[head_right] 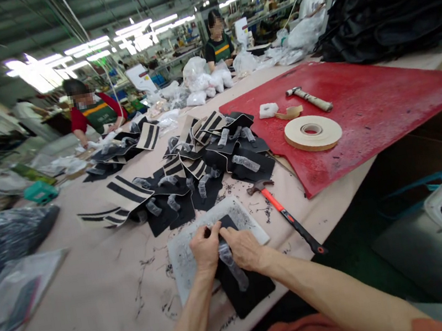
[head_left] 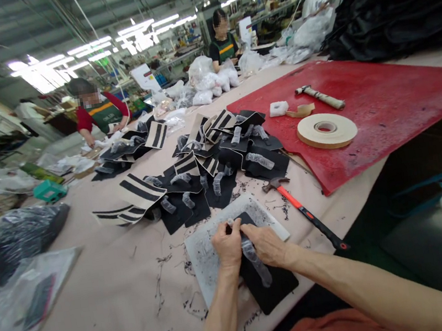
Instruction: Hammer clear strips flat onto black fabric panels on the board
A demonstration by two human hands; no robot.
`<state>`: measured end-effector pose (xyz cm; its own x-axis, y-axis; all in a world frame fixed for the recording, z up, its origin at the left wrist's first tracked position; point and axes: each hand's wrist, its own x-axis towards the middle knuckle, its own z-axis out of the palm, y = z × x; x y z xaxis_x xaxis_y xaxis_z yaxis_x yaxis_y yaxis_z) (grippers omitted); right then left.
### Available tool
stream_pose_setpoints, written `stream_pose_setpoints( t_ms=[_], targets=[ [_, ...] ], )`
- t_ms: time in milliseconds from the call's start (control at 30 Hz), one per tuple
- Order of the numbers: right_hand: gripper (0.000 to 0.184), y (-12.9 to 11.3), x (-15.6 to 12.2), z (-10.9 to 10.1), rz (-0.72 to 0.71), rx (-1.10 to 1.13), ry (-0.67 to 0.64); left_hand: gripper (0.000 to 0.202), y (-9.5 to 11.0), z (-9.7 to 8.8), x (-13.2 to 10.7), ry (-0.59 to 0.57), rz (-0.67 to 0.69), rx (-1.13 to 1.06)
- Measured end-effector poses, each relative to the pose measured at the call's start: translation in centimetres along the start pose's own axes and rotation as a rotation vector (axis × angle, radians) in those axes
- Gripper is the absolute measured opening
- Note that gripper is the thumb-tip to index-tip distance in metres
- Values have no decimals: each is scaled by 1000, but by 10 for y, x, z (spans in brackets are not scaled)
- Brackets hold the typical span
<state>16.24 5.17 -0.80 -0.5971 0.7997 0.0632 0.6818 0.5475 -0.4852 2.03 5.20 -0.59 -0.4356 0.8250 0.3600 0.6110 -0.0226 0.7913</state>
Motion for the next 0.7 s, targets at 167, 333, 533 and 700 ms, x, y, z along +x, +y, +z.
stream_pose_setpoints(
  t_ms=[167, 333, 533, 700],
  targets=[
    [28, -4, 5, -8, -54, -73, -89, 34, 7, 4, -5, 152, -57, 31],
    [27, -9, 6, -8, -68, -129, -140, 21, 29, -28, 3, 6, 206, -77],
    [20, -15, 17, -29, -5, -176, -63, 20, 77, -88, 57, 2, 185, -428],
    [37, -14, 27, -66, 202, -181, 168, 19, 44, -82, 44, 50, -1, -370]
  ],
)
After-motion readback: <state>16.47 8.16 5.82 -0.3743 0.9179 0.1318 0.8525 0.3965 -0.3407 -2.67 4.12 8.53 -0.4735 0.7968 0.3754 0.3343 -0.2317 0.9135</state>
